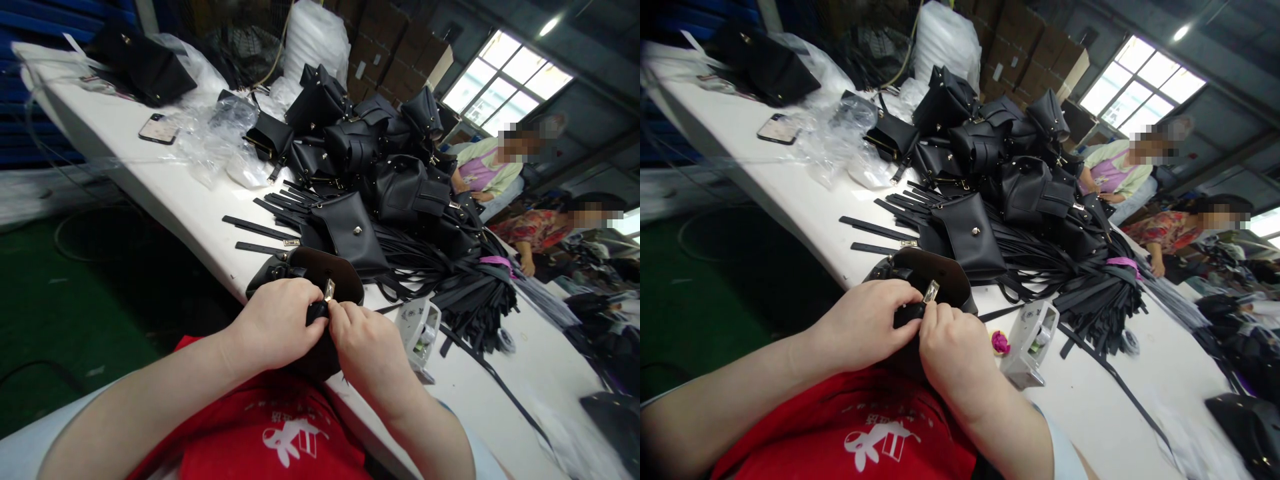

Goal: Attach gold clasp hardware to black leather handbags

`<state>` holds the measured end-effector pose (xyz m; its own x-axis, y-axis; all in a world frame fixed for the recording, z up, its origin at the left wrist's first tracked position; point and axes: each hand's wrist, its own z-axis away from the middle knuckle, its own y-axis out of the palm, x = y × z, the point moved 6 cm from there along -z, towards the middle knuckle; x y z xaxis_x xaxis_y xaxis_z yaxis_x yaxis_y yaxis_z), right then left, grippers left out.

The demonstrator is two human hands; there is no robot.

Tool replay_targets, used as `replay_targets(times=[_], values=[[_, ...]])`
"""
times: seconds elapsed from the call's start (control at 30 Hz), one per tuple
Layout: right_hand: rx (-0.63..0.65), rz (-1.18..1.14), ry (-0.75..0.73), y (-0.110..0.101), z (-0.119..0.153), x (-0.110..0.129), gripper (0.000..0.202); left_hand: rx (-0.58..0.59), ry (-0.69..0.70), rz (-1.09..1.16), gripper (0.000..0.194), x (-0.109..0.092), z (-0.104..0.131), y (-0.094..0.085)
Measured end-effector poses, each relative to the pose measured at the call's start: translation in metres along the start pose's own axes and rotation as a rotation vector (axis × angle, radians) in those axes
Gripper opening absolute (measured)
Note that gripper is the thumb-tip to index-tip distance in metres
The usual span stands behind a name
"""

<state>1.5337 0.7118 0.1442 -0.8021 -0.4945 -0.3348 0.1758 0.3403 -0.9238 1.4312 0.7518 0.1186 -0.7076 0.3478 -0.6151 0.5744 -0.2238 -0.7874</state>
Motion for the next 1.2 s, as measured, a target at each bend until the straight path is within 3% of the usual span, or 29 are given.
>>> replay_targets(times=[0.2, 0.37, 0.67, 0.77, 0.87, 1.03, 1.2], values=[[-0.135, 0.053, -0.075, -0.009, 0.0, 0.006, 0.014, -0.001, 0.018, -0.005, 0.021, -0.001, 0.001, 0.002], [-0.135, 0.021, -0.121, -0.009, 0.002, 0.004, 0.012, 0.01, 0.045, -0.017, 0.02, -0.005, 0.003, 0.004], [-0.191, -0.112, 0.037, -0.001, 0.006, -0.018, 0.015, -0.012, 0.035, -0.004, 0.019, -0.002, 0.009, 0.004], [-0.165, -0.358, 0.206, 0.004, 0.006, -0.031, 0.013, -0.04, 0.032, 0.046, 0.021, 0.001, 0.009, 0.001], [-0.033, -0.732, 0.41, 0.021, 0.007, -0.041, 0.015, -0.044, 0.022, 0.135, 0.022, 0.007, 0.009, -0.001], [0.206, -1.458, 0.489, 0.049, 0.007, -0.032, 0.02, -0.017, 0.036, 0.272, 0.023, 0.014, 0.008, -0.002], [0.317, -1.739, 0.607, 0.065, 0.014, -0.029, 0.034, 0.002, 0.03, 0.296, 0.021, 0.018, 0.007, -0.001]])
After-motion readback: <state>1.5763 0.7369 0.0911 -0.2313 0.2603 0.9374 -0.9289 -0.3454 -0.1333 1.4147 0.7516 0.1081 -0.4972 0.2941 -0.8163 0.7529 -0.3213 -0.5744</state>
